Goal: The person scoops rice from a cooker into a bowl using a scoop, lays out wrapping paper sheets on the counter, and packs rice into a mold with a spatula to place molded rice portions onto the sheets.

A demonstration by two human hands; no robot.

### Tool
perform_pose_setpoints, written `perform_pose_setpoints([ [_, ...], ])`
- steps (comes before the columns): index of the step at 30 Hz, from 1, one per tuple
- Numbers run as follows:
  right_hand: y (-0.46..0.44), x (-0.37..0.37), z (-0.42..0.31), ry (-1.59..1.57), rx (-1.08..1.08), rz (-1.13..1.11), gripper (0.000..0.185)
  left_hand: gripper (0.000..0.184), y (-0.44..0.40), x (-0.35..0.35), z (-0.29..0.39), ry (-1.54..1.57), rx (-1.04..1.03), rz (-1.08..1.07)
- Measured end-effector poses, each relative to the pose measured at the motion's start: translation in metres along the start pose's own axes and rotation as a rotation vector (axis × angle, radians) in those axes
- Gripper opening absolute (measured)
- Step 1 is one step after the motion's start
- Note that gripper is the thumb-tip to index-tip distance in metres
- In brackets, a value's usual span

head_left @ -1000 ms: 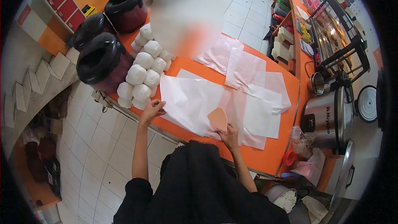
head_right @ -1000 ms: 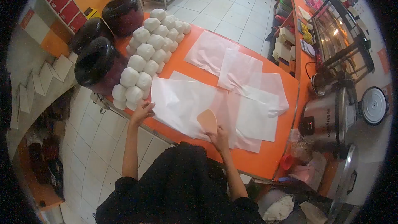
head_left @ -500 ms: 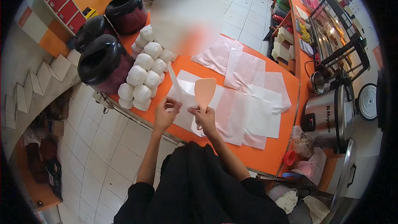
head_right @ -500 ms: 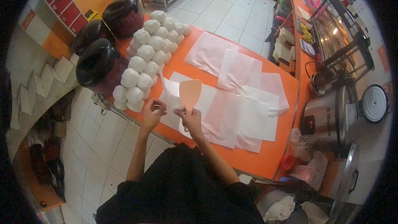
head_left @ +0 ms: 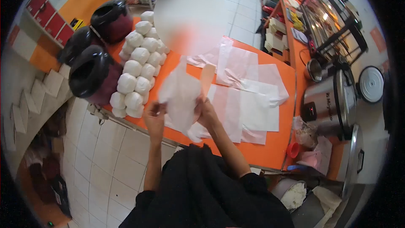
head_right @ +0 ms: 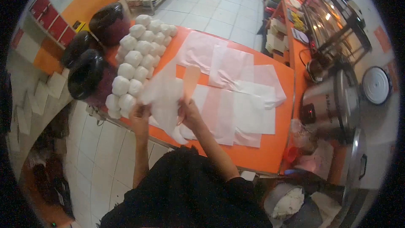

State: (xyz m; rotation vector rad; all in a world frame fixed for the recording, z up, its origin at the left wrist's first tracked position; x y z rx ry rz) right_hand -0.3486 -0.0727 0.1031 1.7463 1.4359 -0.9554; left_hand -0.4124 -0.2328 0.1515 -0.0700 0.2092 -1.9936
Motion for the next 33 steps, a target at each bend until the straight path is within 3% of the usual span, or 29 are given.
perform_pose_setpoints([
  [1,0.001,0.018,-0.011,-0.028,0.09,0.108,0.02,0.012,-0.005,0.006,-0.006,0.037,0.057,0.057],
  [2,0.006,0.032,-0.036,-0.125,0.137,0.09,0.011,0.013,-0.009,0.013,-0.019,0.072,0.115,0.116],
  [3,0.015,0.048,-0.062,-0.032,0.239,0.166,0.016,0.014,-0.014,0.021,-0.032,0.104,0.173,0.178],
  [4,0.01,0.123,-0.08,-0.118,0.283,0.032,0.015,0.016,-0.018,0.029,-0.048,0.097,0.225,0.157],
  [5,0.042,0.095,-0.118,0.11,0.38,0.395,0.038,0.018,-0.019,0.038,-0.067,0.089,0.276,0.138],
  [6,0.051,0.121,-0.153,0.198,0.37,0.536,0.036,0.02,-0.019,0.045,-0.085,0.08,0.329,0.121],
  [7,0.074,0.147,-0.186,0.302,0.277,0.494,0.031,0.02,-0.02,0.049,-0.099,0.022,0.29,0.125],
  [8,0.095,0.158,-0.217,0.315,0.321,0.479,0.016,0.021,-0.02,0.052,-0.112,-0.036,0.252,0.13],
  [10,0.129,0.214,-0.289,0.583,0.64,0.806,0.021,0.023,-0.019,0.065,-0.152,-0.113,0.225,0.14],
  [11,0.147,0.199,-0.317,0.635,0.724,0.825,0.021,0.024,-0.019,0.076,-0.182,-0.132,0.234,0.148],
  [13,0.162,0.157,-0.364,0.825,0.895,1.118,0.025,0.028,-0.018,0.075,-0.2,-0.158,0.265,0.161],
  [16,0.167,0.117,-0.401,1.369,0.869,1.182,0.032,0.033,-0.015,0.06,-0.204,-0.181,0.272,0.19],
  [18,0.161,0.13,-0.424,1.988,0.995,1.041,0.033,0.034,-0.011,0.051,-0.217,-0.189,0.198,0.232],
  [21,0.136,0.118,-0.41,2.099,0.603,0.888,0.036,0.033,-0.008,0.058,-0.248,-0.269,0.338,0.329],
  [23,0.126,0.188,-0.419,2.377,0.673,0.566,0.035,0.035,-0.005,0.059,-0.25,-0.353,0.374,0.31],
  [25,0.127,0.22,-0.399,2.092,0.208,0.753,0.029,0.034,-0.007,0.059,-0.25,-0.324,0.375,0.319],
  [27,0.131,0.275,-0.387,2.314,0.13,0.731,0.03,0.032,-0.007,0.063,-0.251,-0.182,0.345,0.354],
  [28,0.134,0.295,-0.381,2.423,0.088,0.717,0.031,0.033,-0.005,0.061,-0.242,-0.257,0.375,0.347],
  [33,0.148,0.311,-0.343,2.257,0.015,0.722,0.038,0.038,0.0,0.058,-0.204,-0.8,0.51,0.433],
])
Point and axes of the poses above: each hand's wrist, its own y-axis away from the middle knuckle, its own x-axis out of the back of the hand, z = x × y, the point moved 1 cm from there along -y, towards the middle knuckle, and after that the axes turned 12 degrees about -z, right-handed, at the moved point
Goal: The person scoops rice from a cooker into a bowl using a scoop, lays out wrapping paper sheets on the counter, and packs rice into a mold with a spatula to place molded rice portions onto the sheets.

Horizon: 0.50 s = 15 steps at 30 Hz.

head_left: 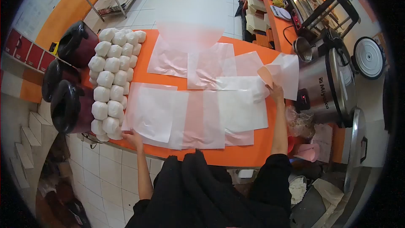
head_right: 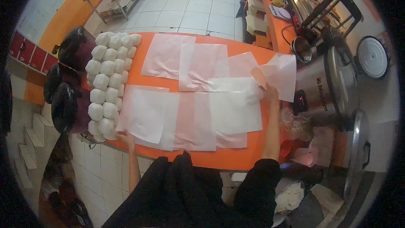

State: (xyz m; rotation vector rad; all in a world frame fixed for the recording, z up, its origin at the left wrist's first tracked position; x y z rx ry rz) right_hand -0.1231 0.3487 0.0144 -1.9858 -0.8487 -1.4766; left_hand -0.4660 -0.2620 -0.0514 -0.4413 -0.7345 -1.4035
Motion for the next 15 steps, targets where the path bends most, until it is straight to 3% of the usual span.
perform_pose_setpoints([
  [3,0.02,0.008,-0.013,-0.227,0.023,-0.065,0.039,0.044,0.042,0.014,0.051,-0.353,-0.273,0.266],
  [4,0.026,0.013,-0.022,-0.315,0.035,-0.092,0.039,0.044,0.055,0.009,0.061,-0.323,-0.425,0.208],
  [6,0.044,0.015,-0.044,-0.409,0.071,0.126,0.035,0.044,0.079,-0.001,0.079,-0.25,-0.725,0.093],
  [8,0.07,0.011,-0.072,-0.31,0.07,0.251,0.032,0.044,0.105,-0.018,0.095,-0.082,-0.925,-0.426],
  [9,0.088,0.006,-0.088,-0.167,0.046,0.264,0.033,0.045,0.115,-0.033,0.099,-0.185,-1.049,-0.608],
  [10,0.104,0.0,-0.104,-0.054,0.094,0.09,0.036,0.047,0.126,-0.047,0.101,-0.289,-1.17,-0.791],
  [11,0.12,-0.006,-0.12,0.059,0.137,-0.084,0.04,0.049,0.14,-0.05,0.107,-0.387,-1.216,-0.813],
  [13,0.154,-0.05,-0.123,0.044,0.152,-0.057,0.04,0.055,0.164,-0.054,0.119,-0.58,-1.316,-0.855],
  [15,0.176,-0.055,-0.142,0.005,0.039,-0.056,0.037,0.062,0.166,-0.06,0.106,-0.716,-1.278,-0.908],
])
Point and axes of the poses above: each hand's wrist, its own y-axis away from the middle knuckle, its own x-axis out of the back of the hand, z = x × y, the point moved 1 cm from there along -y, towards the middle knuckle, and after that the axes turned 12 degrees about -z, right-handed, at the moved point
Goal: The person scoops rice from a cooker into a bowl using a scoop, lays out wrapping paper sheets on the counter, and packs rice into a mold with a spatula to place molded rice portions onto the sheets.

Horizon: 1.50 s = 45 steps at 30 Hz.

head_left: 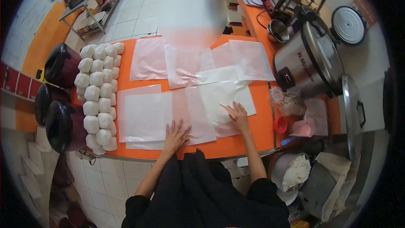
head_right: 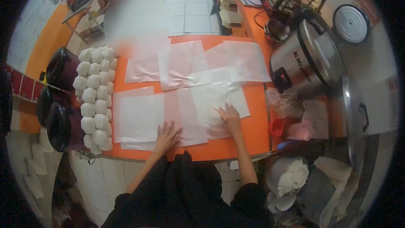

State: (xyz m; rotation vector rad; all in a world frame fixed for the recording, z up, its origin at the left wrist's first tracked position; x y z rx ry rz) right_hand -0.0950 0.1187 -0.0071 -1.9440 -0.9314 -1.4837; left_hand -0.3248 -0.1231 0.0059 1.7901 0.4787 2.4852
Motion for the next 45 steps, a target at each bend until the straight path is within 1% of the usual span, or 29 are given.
perform_pose_setpoints([
  [1,0.007,-0.001,-0.008,-0.026,-0.057,0.001,0.036,0.065,0.002,-0.009,-0.003,-0.027,0.021,-0.063],
  [4,0.02,-0.006,-0.008,-0.012,-0.113,-0.025,0.036,0.066,0.004,-0.031,-0.02,-0.028,-0.006,-0.002],
  [7,0.041,0.011,-0.017,-0.169,-0.208,-0.079,0.04,0.063,0.008,-0.01,-0.015,-0.03,0.005,-0.141],
  [10,0.082,0.023,-0.031,-0.604,-0.544,-0.007,0.038,0.057,0.005,-0.002,-0.004,-0.06,0.019,-0.128],
  [12,0.126,0.011,-0.041,-0.616,-0.617,0.076,0.037,0.051,-0.012,-0.008,0.005,-0.028,-0.126,-0.077],
  [13,0.147,0.025,-0.053,-0.863,-0.631,0.057,0.039,0.048,-0.021,-0.012,0.016,-0.003,-0.195,-0.057],
  [14,0.169,0.04,-0.065,-1.116,-0.661,0.053,0.042,0.04,-0.029,-0.005,0.035,0.074,-0.268,-0.088],
  [15,0.191,0.055,-0.078,-1.345,-0.711,0.056,0.044,0.039,-0.043,-0.005,0.054,0.115,-0.385,-0.097],
  [17,0.256,0.058,-0.093,-1.851,-0.623,0.122,0.05,0.037,-0.064,-0.006,0.092,0.201,-0.59,-0.119],
  [20,0.329,0.11,-0.122,-1.734,-0.703,0.304,0.047,0.04,-0.088,0.01,0.168,0.463,-0.763,-0.307],
  [23,0.4,0.149,-0.129,-1.546,-0.882,0.535,0.04,0.056,-0.136,-0.017,0.237,0.556,-0.957,-0.292],
  [26,0.446,0.175,-0.117,-1.347,-1.138,0.73,0.037,0.081,-0.189,-0.062,0.306,0.717,-0.872,-0.014],
  [29,0.476,0.182,-0.091,-1.204,-1.18,0.739,0.034,0.104,-0.227,-0.075,0.359,0.815,-0.815,0.109],
  [30,0.482,0.186,-0.083,-1.047,-1.255,0.668,0.032,0.106,-0.236,-0.082,0.374,0.912,-0.786,0.153],
  [31,0.484,0.193,-0.075,-0.962,-1.228,0.641,0.032,0.104,-0.244,-0.09,0.38,0.935,-0.776,0.093],
  [33,0.487,0.21,-0.054,-0.791,-1.179,0.581,0.031,0.101,-0.235,-0.077,0.394,0.981,-0.749,-0.033],
  [36,0.494,0.223,-0.01,-0.614,-1.258,0.573,0.031,0.09,-0.242,-0.091,0.395,0.979,-0.783,0.121],
  [37,0.494,0.227,0.003,-0.644,-1.249,0.533,0.03,0.089,-0.239,-0.097,0.391,0.957,-0.741,0.161],
  [39,0.496,0.233,0.025,-0.693,-1.221,0.452,0.03,0.087,-0.221,-0.085,0.385,0.918,-0.657,0.252],
  [41,0.502,0.225,0.037,-0.772,-1.219,0.405,0.03,0.094,-0.172,-0.06,0.385,0.997,-0.592,0.202],
  [43,0.505,0.217,0.043,-0.872,-1.214,0.387,0.03,0.093,-0.125,-0.042,0.398,0.892,-0.742,0.141],
  [45,0.507,0.213,0.045,-0.992,-1.196,0.377,0.029,0.093,-0.09,-0.008,0.426,0.728,-0.773,-0.291],
])
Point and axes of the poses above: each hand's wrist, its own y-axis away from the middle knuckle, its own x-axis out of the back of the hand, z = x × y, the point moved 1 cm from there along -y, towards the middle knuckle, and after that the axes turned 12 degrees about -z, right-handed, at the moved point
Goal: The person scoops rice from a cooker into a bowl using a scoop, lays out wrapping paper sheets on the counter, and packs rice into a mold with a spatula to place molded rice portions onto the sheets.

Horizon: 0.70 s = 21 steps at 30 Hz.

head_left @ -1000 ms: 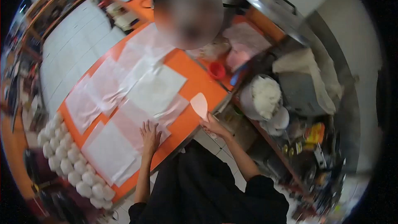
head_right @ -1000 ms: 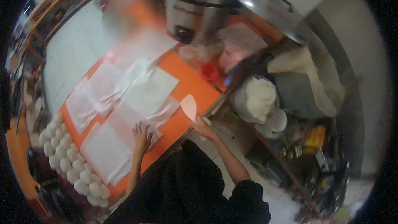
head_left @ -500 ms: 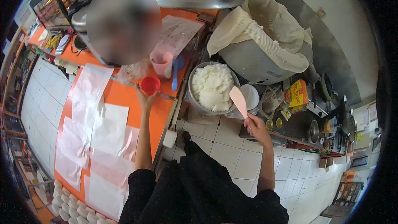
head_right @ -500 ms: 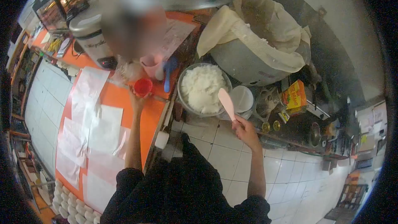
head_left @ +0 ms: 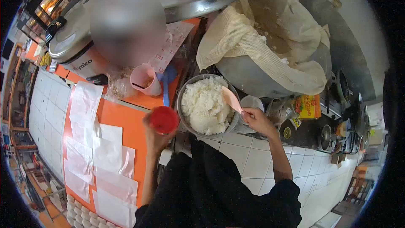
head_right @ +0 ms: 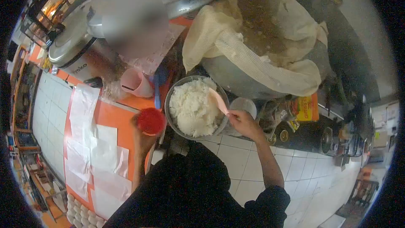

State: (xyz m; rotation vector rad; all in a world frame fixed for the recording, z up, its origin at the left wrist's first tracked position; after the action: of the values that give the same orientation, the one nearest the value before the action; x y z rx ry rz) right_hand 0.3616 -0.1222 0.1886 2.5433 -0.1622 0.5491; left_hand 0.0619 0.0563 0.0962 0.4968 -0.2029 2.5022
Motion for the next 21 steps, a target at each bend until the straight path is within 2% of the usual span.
perform_pose_setpoints([
  [3,-0.004,0.01,0.01,-0.195,-0.067,-0.151,0.027,0.089,-0.027,0.002,0.064,-0.027,-0.042,-0.248],
  [6,-0.007,0.018,0.003,-0.444,-0.16,-0.243,0.023,0.087,-0.045,-0.008,0.074,-0.242,-0.231,-0.391],
  [9,-0.013,0.019,0.001,-0.559,-0.182,-0.314,0.022,0.093,-0.055,-0.014,0.077,-0.248,-0.252,-0.441],
  [12,-0.019,0.013,0.002,-0.543,-0.174,-0.356,0.023,0.101,-0.061,-0.02,0.072,-0.212,-0.266,-0.478],
  [15,-0.022,-0.004,0.001,-0.424,-0.097,-0.353,0.026,0.102,-0.063,-0.025,0.073,-0.229,-0.23,-0.515],
  [18,-0.03,-0.038,0.008,-0.046,0.173,-0.134,0.027,0.101,-0.064,-0.028,0.073,-0.291,-0.292,-0.522],
  [21,-0.017,-0.074,-0.035,0.133,0.175,0.102,0.027,0.101,-0.063,-0.027,0.073,-0.202,-0.209,-0.583],
])
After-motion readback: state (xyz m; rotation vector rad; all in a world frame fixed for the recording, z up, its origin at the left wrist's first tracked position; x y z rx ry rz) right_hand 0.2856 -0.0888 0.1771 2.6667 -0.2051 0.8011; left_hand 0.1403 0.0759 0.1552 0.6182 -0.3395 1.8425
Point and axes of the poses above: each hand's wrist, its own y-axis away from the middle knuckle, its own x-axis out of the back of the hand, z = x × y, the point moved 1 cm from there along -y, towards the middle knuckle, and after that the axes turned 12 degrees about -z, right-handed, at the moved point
